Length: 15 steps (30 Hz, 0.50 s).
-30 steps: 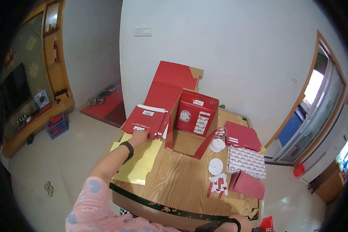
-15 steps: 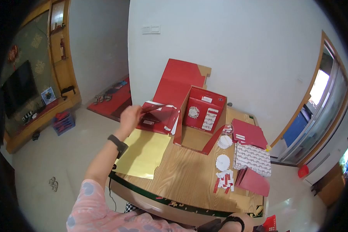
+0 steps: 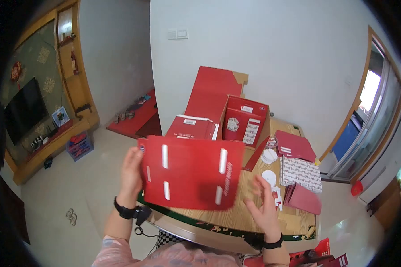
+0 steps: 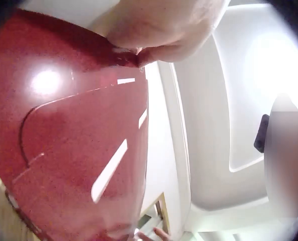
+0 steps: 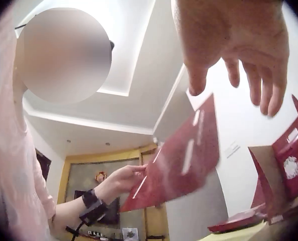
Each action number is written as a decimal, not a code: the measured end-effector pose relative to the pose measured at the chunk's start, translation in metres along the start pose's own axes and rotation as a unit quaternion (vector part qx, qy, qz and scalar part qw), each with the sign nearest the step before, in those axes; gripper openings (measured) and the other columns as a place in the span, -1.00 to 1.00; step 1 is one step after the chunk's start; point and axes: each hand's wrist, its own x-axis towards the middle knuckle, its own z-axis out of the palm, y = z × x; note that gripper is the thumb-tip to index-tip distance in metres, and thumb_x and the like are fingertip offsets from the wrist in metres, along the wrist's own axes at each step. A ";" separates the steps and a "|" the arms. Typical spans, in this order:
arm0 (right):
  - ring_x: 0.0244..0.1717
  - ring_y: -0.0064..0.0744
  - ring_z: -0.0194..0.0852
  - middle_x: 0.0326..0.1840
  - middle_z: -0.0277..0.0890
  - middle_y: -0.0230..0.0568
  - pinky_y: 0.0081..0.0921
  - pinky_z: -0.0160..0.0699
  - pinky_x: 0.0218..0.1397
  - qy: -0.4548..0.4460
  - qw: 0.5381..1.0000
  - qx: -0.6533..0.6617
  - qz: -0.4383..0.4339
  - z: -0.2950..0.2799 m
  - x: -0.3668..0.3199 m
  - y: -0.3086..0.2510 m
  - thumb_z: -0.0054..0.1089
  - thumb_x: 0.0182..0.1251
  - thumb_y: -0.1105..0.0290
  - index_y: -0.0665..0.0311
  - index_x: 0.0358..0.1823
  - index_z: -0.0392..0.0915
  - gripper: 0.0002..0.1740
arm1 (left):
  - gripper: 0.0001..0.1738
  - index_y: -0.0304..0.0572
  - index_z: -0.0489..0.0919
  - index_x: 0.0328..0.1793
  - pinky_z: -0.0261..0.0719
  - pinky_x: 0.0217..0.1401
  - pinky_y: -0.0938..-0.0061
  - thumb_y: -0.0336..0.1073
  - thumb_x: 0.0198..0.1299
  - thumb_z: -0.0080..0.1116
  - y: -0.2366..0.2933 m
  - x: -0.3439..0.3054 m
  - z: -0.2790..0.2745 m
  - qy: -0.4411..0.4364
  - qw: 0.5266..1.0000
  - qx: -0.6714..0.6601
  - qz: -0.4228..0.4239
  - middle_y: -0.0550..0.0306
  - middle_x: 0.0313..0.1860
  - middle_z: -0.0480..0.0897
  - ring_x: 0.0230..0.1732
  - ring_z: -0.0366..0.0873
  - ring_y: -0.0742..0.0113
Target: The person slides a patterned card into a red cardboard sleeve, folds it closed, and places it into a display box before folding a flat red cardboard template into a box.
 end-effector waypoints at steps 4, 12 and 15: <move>-0.07 -0.58 0.41 -0.09 0.52 -0.29 -0.59 0.40 -0.04 -0.146 0.973 0.060 0.167 -0.011 -0.022 0.042 0.18 0.17 0.51 0.34 0.05 0.42 -0.62 | -0.90 -0.16 0.41 -0.12 0.49 -0.07 0.58 -0.34 0.30 -0.06 -0.050 -0.019 0.012 -0.035 0.990 -0.049 -0.131 0.17 -0.19 0.60 -0.18 0.54 0.50; -0.15 -0.55 0.50 -0.10 0.55 -0.22 -0.56 0.48 -0.07 0.002 0.972 0.092 0.218 -0.031 -0.044 0.058 0.05 0.27 0.54 0.41 -0.02 0.44 -0.74 | -0.70 -0.24 0.37 0.11 0.49 -0.11 0.63 -0.52 0.24 -0.07 -0.075 -0.041 0.007 -0.271 0.907 0.113 -0.301 0.10 -0.15 0.62 -0.22 0.56 0.53; -0.18 -0.56 0.51 -0.14 0.56 -0.24 -0.58 0.48 -0.11 0.026 0.968 0.085 0.235 -0.029 -0.052 0.061 0.06 0.27 0.53 0.39 -0.02 0.45 -0.75 | -0.61 -0.27 0.30 0.18 0.51 -0.09 0.59 -0.56 0.21 -0.07 -0.089 -0.050 0.004 -0.274 0.907 0.083 -0.308 0.07 -0.17 0.62 -0.16 0.58 0.46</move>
